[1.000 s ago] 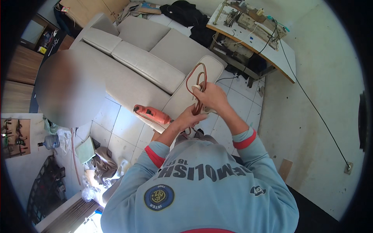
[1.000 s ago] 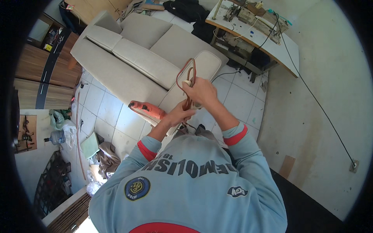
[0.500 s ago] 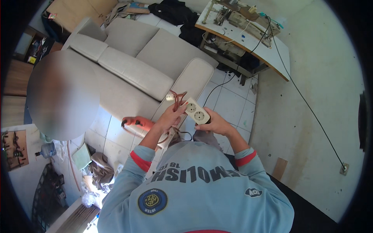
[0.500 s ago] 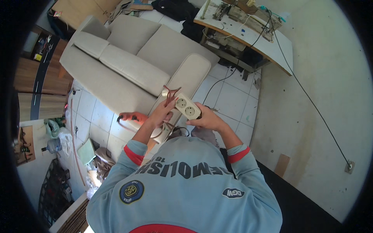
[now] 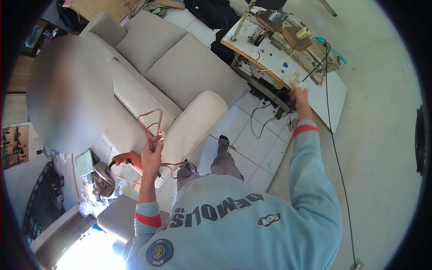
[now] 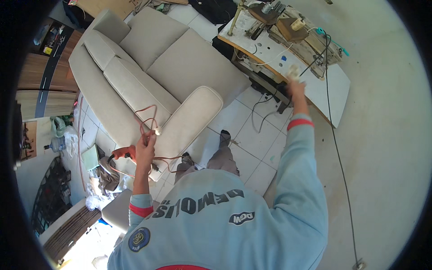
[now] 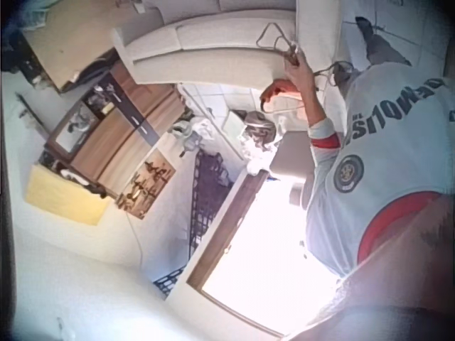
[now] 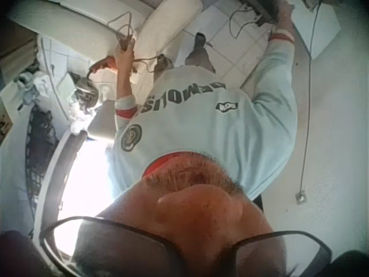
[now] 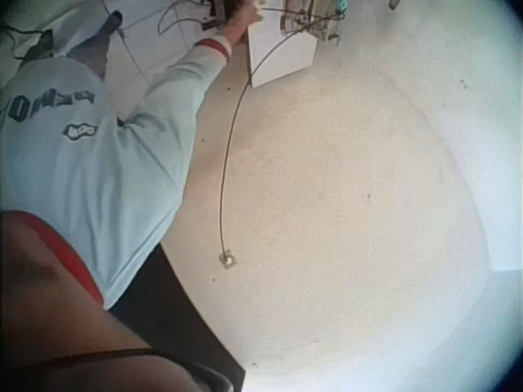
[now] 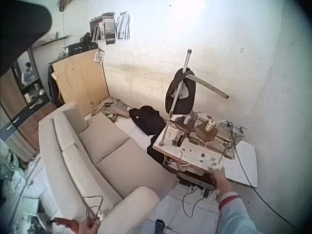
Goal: The person is assembling or repairing a couch, specifically adjusting cushions and measuring dimensions.
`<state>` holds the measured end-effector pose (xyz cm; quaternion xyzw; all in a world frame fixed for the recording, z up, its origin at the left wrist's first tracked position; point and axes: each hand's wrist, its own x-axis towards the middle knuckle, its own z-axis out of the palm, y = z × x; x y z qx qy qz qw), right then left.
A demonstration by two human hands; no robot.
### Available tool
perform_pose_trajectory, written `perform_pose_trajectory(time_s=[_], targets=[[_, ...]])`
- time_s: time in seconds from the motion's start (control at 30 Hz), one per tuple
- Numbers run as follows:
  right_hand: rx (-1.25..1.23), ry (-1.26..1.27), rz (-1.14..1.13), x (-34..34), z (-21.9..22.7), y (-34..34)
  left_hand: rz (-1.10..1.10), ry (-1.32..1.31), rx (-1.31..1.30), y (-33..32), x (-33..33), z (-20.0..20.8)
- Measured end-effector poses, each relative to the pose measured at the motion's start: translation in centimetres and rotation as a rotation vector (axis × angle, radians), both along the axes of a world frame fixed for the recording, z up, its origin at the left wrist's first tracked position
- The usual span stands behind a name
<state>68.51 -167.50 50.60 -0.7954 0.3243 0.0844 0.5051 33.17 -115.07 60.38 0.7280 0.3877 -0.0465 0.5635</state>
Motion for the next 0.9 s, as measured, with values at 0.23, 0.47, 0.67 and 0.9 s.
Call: perform_pose_trajectory(time_s=[0.23,0.47,0.67,0.9], targets=[[-0.556,-0.550,-0.018,3.9,-1.6,1.0,0.275,-0.008,0.099,-3.0,-2.6,1.8],[-0.576,0.151,-0.427,-3.6,-8.3,2.1,0.365,0.072,0.239,-3.4,-6.1,3.5],[-0.695,0.146,-0.306,0.0,-11.4,2.5,0.367,0.130,0.273,-3.7,-5.4,4.0],[-0.126,-0.247,-0.287,0.7,-20.1,-2.6,0.190,-0.002,0.233,-2.4,-0.9,4.1]])
